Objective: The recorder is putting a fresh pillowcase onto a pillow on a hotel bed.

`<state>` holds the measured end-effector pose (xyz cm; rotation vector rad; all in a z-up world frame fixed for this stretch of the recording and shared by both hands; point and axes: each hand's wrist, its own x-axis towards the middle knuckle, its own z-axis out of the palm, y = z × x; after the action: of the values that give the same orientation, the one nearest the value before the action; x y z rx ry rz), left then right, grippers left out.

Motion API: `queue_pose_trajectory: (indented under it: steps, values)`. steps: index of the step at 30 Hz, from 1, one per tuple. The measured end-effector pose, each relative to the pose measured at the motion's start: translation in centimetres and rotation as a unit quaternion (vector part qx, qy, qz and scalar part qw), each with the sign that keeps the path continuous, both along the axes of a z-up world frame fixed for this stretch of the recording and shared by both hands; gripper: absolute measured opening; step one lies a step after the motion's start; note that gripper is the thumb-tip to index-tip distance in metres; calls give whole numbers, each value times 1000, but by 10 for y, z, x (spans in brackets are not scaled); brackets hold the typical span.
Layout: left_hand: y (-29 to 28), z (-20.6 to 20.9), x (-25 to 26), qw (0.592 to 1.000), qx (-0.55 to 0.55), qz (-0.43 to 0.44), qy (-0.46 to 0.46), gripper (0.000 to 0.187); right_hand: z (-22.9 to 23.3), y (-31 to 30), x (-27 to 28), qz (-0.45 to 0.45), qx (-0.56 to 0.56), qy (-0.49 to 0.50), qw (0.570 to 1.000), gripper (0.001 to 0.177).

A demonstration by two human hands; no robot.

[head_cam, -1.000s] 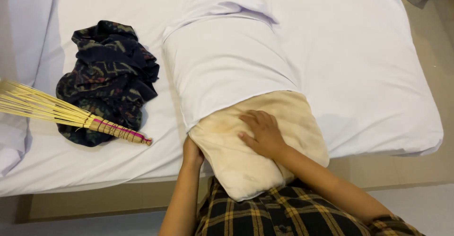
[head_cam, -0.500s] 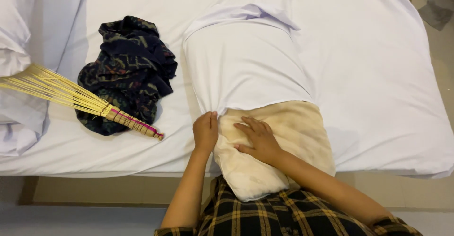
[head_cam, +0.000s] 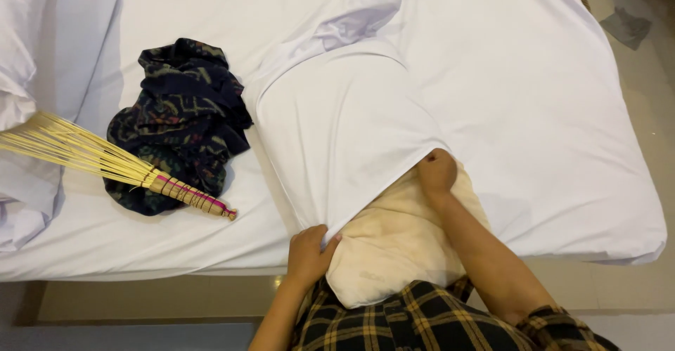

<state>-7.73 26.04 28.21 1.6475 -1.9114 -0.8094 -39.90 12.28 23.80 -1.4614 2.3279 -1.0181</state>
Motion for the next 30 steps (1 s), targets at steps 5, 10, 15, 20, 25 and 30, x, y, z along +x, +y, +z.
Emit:
queue_pose_trajectory:
  steps: [5, 10, 15, 20, 25, 30]
  values:
    - [-21, 9, -1, 993, 64, -55, -81, 34, -16, -54, -87, -62, 48, 7, 997, 13]
    - [-35, 8, -22, 995, 53, -13, -80, 49, 40, -44, -79, 143, 91, -123, 978, 31]
    - [-50, -16, -41, 987, -80, -23, -140, 59, 55, 7, -97, 240, 146, -109, 953, 22]
    - [-78, -26, -44, 982, -94, -45, -156, 43, 90, 92, -73, 232, 183, -93, 951, 27]
    - [-92, 4, -47, 998, -20, -31, -55, 32, 68, 136, -82, 186, 220, -51, 956, 34]
    - [-51, 16, -22, 970, 151, -168, -85, 34, 59, 128, -73, 145, 232, -52, 960, 46]
